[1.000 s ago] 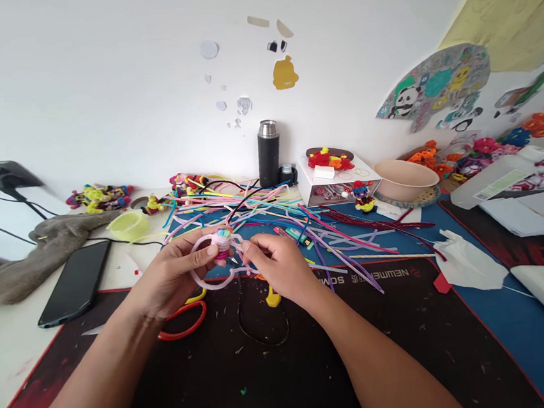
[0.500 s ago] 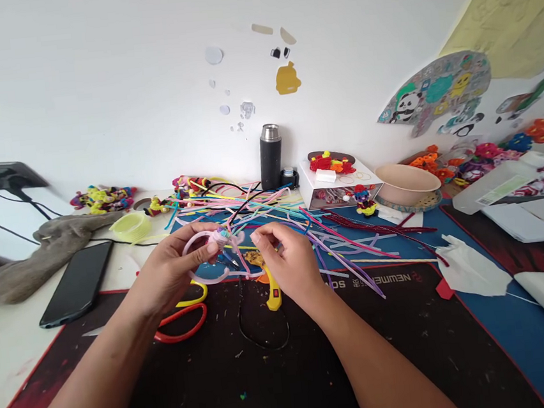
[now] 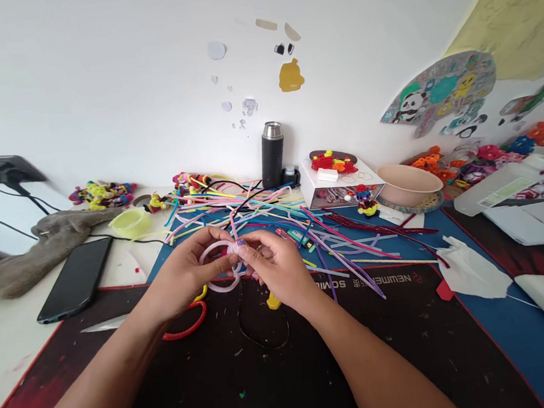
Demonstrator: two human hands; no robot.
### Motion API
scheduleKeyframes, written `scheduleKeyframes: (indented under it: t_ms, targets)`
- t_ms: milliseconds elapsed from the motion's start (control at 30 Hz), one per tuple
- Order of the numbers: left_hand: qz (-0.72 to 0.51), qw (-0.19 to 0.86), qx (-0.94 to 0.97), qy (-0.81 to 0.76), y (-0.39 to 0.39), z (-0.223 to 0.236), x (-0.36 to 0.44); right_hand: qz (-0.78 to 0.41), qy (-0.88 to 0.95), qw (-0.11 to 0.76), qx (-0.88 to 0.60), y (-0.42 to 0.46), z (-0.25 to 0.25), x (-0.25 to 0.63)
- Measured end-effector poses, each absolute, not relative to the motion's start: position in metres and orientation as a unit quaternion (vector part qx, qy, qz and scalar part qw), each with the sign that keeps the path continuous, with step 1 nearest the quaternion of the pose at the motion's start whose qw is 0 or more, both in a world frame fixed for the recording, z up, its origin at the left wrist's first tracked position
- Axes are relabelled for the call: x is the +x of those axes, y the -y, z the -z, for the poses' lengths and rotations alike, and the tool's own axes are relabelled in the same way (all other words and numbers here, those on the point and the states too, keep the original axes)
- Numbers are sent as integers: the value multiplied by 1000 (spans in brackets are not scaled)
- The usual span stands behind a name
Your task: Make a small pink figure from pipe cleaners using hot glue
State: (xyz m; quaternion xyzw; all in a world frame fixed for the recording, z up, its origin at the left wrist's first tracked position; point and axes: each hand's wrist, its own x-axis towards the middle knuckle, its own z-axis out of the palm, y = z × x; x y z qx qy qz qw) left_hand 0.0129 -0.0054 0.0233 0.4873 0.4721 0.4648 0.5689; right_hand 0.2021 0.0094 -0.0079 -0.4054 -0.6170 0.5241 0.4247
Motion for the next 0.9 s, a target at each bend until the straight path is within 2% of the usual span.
scheduleKeyframes:
  t_ms: [267, 900]
  targets:
    - [-482, 607, 448, -446, 4, -21, 15, -571, 569, 434, -401, -12, 8, 203]
    - [-470, 563, 493, -468, 4, -20, 16, -553, 585, 422, -417, -10, 8, 201]
